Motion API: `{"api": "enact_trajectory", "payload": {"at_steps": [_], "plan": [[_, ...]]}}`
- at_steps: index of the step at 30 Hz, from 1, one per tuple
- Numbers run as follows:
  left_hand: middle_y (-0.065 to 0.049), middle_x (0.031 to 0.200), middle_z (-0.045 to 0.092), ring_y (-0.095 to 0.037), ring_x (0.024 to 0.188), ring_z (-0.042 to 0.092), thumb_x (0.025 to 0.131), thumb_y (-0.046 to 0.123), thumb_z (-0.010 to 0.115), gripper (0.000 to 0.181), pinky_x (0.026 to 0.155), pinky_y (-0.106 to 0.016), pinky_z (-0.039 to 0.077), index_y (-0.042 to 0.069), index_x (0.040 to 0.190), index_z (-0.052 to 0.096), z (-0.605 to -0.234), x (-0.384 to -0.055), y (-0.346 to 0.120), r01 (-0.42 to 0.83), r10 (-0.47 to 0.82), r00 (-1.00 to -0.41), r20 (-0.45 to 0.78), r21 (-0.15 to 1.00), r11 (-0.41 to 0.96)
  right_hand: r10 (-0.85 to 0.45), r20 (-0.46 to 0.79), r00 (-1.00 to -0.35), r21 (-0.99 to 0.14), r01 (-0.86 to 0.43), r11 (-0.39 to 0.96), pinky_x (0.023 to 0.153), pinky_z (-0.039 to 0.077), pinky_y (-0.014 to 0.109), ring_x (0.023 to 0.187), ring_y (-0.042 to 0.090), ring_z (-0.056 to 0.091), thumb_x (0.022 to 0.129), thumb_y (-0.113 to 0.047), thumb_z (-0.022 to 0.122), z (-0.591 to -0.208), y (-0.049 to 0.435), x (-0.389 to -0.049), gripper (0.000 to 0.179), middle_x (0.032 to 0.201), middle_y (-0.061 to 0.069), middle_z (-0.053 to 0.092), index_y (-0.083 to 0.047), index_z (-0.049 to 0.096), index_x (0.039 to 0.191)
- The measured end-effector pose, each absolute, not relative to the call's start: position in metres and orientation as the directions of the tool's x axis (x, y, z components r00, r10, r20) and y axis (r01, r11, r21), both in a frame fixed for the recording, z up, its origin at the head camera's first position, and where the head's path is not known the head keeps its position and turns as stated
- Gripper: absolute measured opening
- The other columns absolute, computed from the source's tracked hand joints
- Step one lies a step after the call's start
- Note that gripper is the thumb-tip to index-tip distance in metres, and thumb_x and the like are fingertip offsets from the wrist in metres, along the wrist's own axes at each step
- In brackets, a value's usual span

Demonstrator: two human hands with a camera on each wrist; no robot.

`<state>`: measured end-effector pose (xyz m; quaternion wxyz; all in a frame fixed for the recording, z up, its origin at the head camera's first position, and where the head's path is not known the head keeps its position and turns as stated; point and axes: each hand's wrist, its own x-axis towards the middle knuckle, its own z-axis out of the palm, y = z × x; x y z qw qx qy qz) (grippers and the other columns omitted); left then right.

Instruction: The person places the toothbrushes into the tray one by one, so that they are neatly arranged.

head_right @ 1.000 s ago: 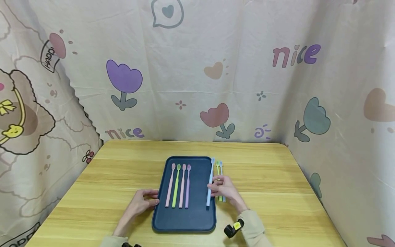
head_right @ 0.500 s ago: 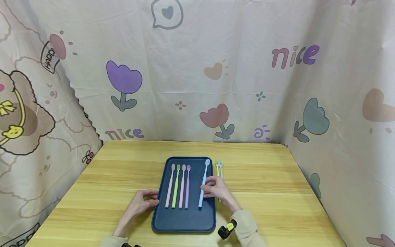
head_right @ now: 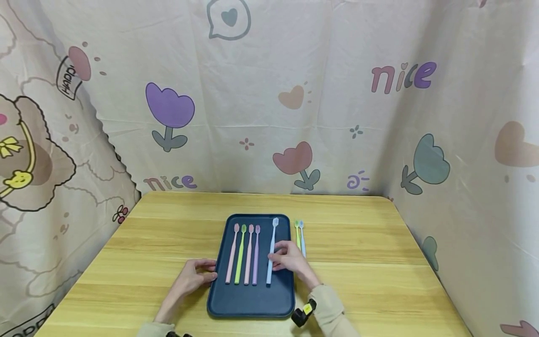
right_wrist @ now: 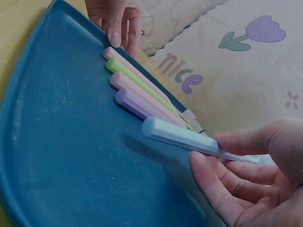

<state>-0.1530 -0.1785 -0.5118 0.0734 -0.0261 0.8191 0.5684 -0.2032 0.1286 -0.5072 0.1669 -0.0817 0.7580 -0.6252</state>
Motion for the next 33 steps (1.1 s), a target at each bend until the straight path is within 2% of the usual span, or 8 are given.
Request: {"api": "enact_trajectory", "payload": {"at_steps": [8, 16, 24, 33], "plan": [[-0.02, 0.098, 0.071, -0.018, 0.08, 0.067, 0.08, -0.009, 0.074, 0.037, 0.067, -0.035, 0.063, -0.014, 0.116, 0.066, -0.512, -0.153, -0.178, -0.137, 0.036, -0.987, -0.16, 0.926, 0.353, -0.333, -0.108, -0.937, -0.968, 0.022, 0.251, 0.058, 0.059, 0.029, 0.059, 0.01, 0.063, 0.093, -0.009, 0.068, -0.512, 0.122, -0.206, 0.044, 0.08, 0.014, 0.071, 0.015, 0.054, 0.126], [-0.02, 0.098, 0.072, -0.018, 0.081, 0.067, 0.08, -0.008, 0.075, 0.038, 0.067, -0.034, 0.063, -0.014, 0.116, 0.066, -0.513, -0.153, -0.178, -0.135, 0.034, -0.987, -0.157, 0.925, 0.355, -0.333, -0.072, -0.94, -0.97, -0.012, 0.242, 0.058, 0.061, 0.034, 0.057, 0.01, 0.063, 0.093, -0.006, 0.066, -0.516, 0.116, -0.206, 0.042, 0.083, 0.028, 0.07, 0.017, 0.054, 0.126], [-0.02, 0.097, 0.072, -0.017, 0.08, 0.067, 0.08, -0.009, 0.074, 0.037, 0.066, -0.033, 0.062, -0.014, 0.116, 0.066, -0.513, -0.153, -0.179, -0.125, 0.041, -0.988, -0.149, 0.927, 0.353, -0.305, -0.061, -0.95, -0.969, -0.016, 0.246, 0.054, 0.06, 0.033, 0.054, 0.009, 0.062, 0.091, -0.005, 0.067, -0.519, 0.11, -0.206, 0.041, 0.079, 0.019, 0.071, 0.017, 0.055, 0.125], [-0.02, 0.097, 0.072, -0.017, 0.079, 0.067, 0.08, -0.009, 0.074, 0.037, 0.066, -0.033, 0.062, -0.014, 0.115, 0.066, -0.513, -0.153, -0.179, -0.121, 0.048, -0.988, -0.146, 0.931, 0.344, -0.268, -0.061, -0.961, -0.946, -0.03, 0.324, 0.051, 0.06, 0.032, 0.051, 0.009, 0.062, 0.091, -0.006, 0.069, -0.521, 0.105, -0.203, 0.034, 0.078, 0.013, 0.07, 0.012, 0.06, 0.118]]}}
